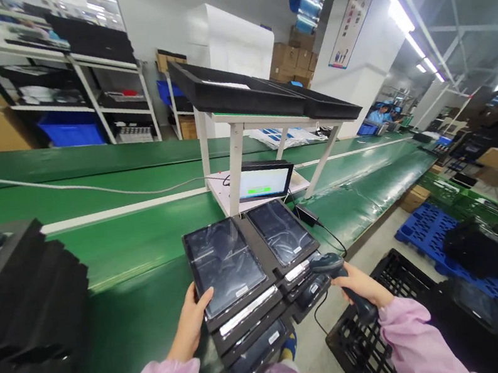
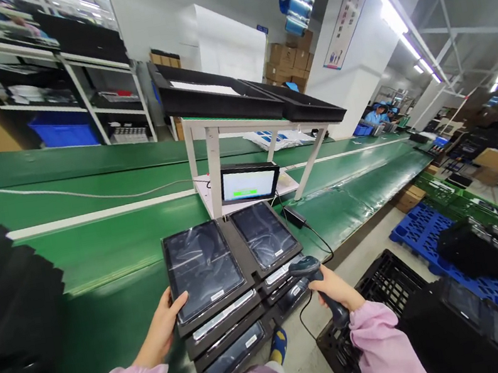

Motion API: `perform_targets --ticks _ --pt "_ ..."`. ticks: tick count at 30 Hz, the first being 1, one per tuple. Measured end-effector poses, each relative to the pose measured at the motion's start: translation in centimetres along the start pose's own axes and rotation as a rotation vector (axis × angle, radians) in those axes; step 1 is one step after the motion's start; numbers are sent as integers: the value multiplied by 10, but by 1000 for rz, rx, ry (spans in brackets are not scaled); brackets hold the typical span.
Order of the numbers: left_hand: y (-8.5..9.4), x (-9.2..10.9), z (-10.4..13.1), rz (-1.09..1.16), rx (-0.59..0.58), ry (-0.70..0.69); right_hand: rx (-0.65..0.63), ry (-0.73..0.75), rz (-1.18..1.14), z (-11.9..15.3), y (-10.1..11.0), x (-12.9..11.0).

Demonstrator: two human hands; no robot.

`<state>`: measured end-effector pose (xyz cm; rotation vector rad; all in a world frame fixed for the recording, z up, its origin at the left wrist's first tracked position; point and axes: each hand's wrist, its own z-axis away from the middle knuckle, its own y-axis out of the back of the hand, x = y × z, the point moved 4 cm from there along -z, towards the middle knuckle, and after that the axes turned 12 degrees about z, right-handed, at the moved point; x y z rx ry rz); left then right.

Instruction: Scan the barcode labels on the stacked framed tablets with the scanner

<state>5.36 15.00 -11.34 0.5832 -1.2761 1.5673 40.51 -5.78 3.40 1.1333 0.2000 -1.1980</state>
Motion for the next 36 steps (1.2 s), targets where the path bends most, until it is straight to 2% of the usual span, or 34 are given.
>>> perform_targets --ticks 6,16,19,21,23,26,28,36 --pt "-3 4 4 1 3 3 -14 9 5 -5 -1 0" --pt "-5 4 4 -11 -7 -4 -19 54 -36 2 -3 4" --pt "-9 9 12 -47 104 -18 -62 53 -31 3 -14 13" --pt "-10 13 24 -121 213 34 -66 43 -33 3 -22 20" --pt "-9 13 40 -212 246 151 -52 28 -39 4 -29 27" --pt "-10 8 63 -237 130 361 -41 30 -51 5 -37 34" --pt "-12 4 73 -192 64 443 -39 46 -61 5 -39 35" --pt "-22 -4 70 -184 52 455 -44 86 -78 2 -39 37"
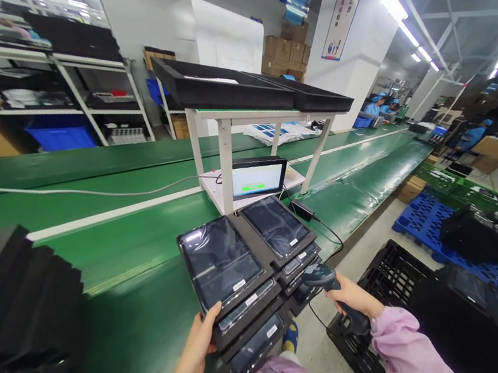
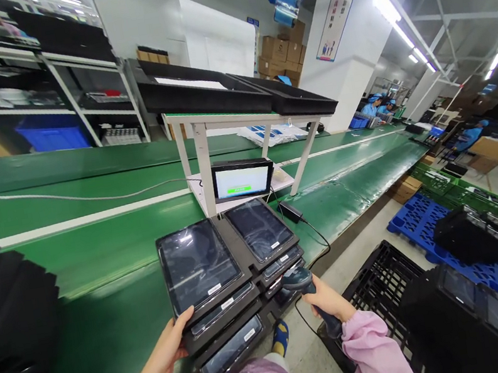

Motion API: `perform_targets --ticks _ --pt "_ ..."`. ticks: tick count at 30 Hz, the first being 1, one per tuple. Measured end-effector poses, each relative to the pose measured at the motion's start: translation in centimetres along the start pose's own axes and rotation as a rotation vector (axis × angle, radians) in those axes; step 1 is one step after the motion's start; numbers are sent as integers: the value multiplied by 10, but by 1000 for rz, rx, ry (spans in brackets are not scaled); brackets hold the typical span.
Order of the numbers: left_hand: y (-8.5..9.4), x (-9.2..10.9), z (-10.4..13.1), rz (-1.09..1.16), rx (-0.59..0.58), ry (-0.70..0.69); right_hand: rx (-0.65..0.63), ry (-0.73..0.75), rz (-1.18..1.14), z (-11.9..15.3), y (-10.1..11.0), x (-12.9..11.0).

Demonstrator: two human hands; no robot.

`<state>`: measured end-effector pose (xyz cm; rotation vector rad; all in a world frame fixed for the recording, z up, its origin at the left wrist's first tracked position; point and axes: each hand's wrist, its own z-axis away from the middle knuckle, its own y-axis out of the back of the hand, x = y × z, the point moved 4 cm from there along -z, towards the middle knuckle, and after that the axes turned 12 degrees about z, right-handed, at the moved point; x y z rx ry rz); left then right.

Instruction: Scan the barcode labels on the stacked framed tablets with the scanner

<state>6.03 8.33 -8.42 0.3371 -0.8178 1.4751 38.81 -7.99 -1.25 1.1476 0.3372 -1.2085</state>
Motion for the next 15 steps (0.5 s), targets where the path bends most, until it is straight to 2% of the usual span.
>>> perform_targets --ticks 15 --pt "-5 5 8 -38 -3 -62 18 -4 16 6 1 -8"
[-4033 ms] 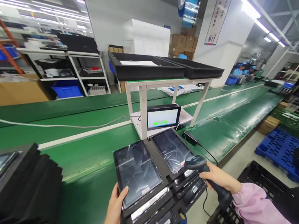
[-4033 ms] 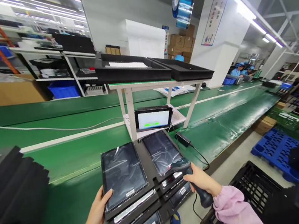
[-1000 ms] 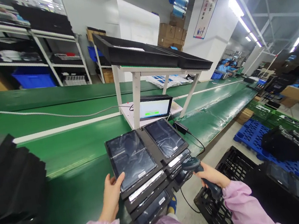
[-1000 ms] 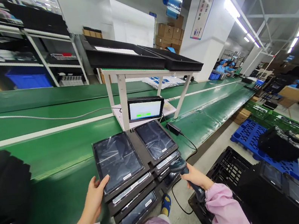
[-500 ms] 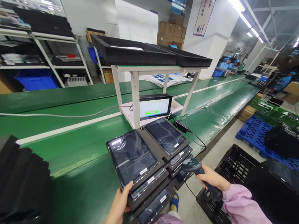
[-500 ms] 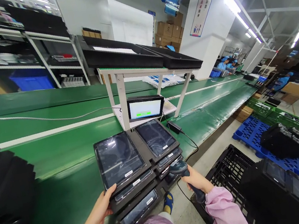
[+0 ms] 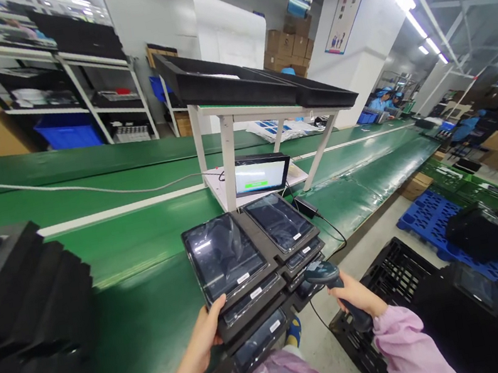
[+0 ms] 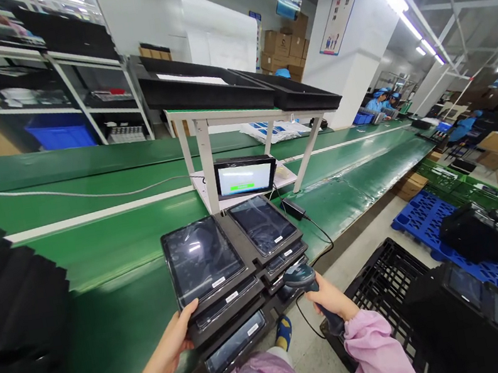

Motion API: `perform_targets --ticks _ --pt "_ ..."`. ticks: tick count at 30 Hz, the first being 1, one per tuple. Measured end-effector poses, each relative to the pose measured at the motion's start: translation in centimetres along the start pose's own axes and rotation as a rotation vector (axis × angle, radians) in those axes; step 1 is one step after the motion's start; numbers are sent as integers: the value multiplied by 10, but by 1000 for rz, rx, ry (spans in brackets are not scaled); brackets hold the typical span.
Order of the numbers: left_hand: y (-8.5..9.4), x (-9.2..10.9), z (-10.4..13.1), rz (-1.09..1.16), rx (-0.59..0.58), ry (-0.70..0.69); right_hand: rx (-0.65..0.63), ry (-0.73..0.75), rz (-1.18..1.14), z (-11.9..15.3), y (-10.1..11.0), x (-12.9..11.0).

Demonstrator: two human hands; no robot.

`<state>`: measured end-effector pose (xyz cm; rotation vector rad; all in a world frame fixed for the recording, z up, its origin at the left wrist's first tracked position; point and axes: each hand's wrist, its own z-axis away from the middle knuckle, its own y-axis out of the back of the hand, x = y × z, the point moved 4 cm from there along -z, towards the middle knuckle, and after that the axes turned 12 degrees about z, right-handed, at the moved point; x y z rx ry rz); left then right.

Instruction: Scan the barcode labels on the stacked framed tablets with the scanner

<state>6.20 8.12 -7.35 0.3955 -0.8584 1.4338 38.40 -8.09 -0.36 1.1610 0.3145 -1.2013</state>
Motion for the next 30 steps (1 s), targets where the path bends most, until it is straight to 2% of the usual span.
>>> perform_targets --ticks 2,4,8,11,13,16,22,30 --pt "-1 3 2 9 -3 -10 -25 -13 0 4 -7 -2" --pt "-3 5 5 22 -14 -11 -87 -32 -19 12 -25 -6" --pt "-5 8 8 24 -19 -21 -226 -31 -126 29 -85 -17" --pt "-6 8 8 19 -25 -30 -233 24 -171 36 -123 -22" --pt "-7 8 9 0 -29 -32 -213 46 -160 38 -136 -24" --pt "-8 10 9 -19 -46 -34 -188 51 -141 38 -141 -23" --pt "-8 14 12 -36 -23 -24 -136 51 -148 42 -139 -23" --pt "-12 20 21 -35 -16 -4 -127 64 -147 48 -135 -29"
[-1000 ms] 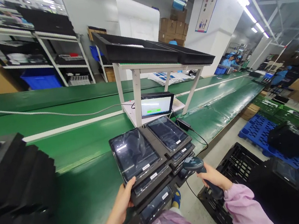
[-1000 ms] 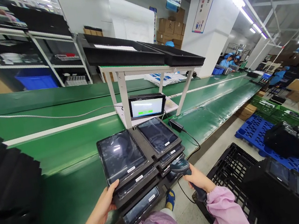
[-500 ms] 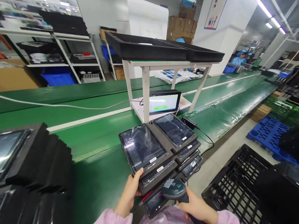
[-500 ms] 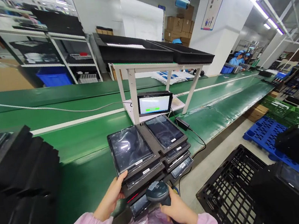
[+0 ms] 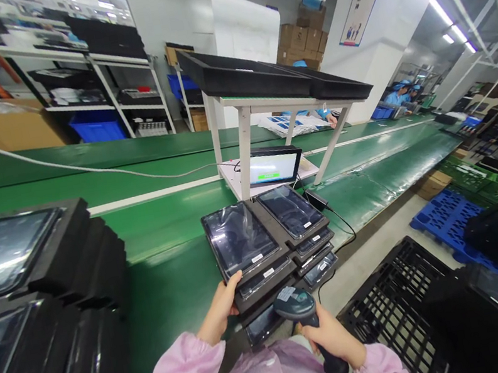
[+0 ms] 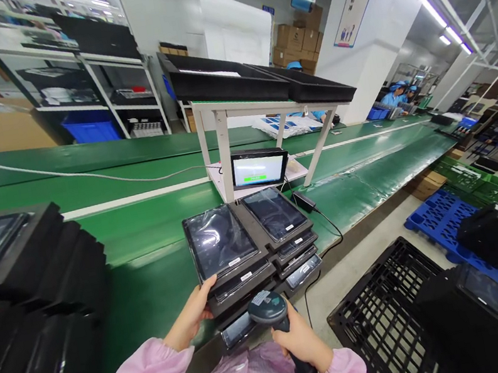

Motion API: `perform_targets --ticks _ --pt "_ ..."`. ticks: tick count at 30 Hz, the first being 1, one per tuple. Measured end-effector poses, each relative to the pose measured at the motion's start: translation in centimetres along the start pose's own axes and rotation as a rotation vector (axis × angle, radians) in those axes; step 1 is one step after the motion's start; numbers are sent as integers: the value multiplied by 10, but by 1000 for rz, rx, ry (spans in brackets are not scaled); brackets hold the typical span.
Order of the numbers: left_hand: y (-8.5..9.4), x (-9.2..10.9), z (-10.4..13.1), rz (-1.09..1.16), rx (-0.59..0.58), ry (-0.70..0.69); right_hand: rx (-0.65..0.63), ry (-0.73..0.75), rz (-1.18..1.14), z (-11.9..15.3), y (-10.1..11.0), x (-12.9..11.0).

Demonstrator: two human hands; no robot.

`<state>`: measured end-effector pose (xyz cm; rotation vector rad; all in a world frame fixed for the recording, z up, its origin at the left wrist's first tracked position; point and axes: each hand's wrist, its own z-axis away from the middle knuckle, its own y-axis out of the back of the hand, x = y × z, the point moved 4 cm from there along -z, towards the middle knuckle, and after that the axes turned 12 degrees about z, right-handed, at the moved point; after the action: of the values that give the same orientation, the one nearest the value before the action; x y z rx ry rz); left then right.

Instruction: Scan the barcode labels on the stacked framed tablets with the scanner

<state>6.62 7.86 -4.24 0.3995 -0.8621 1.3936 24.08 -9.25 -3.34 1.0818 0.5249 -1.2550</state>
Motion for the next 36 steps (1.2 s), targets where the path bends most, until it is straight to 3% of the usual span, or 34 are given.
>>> perform_targets --ticks 6,15,25,28,32,36 --pt "0 0 2 7 -6 -11 -22 10 7 4 6 5" --pt "12 -23 -23 17 -54 31 2 -57 17 9 22 56" --pt "17 -26 -19 -4 -55 66 29 -57 -5 17 20 55" --pt "18 -26 -19 -14 -46 80 103 -95 51 14 44 63" --pt "20 -27 -19 4 -30 89 256 -146 95 10 97 72" --pt "25 -31 -22 11 5 86 261 -152 132 9 134 74"
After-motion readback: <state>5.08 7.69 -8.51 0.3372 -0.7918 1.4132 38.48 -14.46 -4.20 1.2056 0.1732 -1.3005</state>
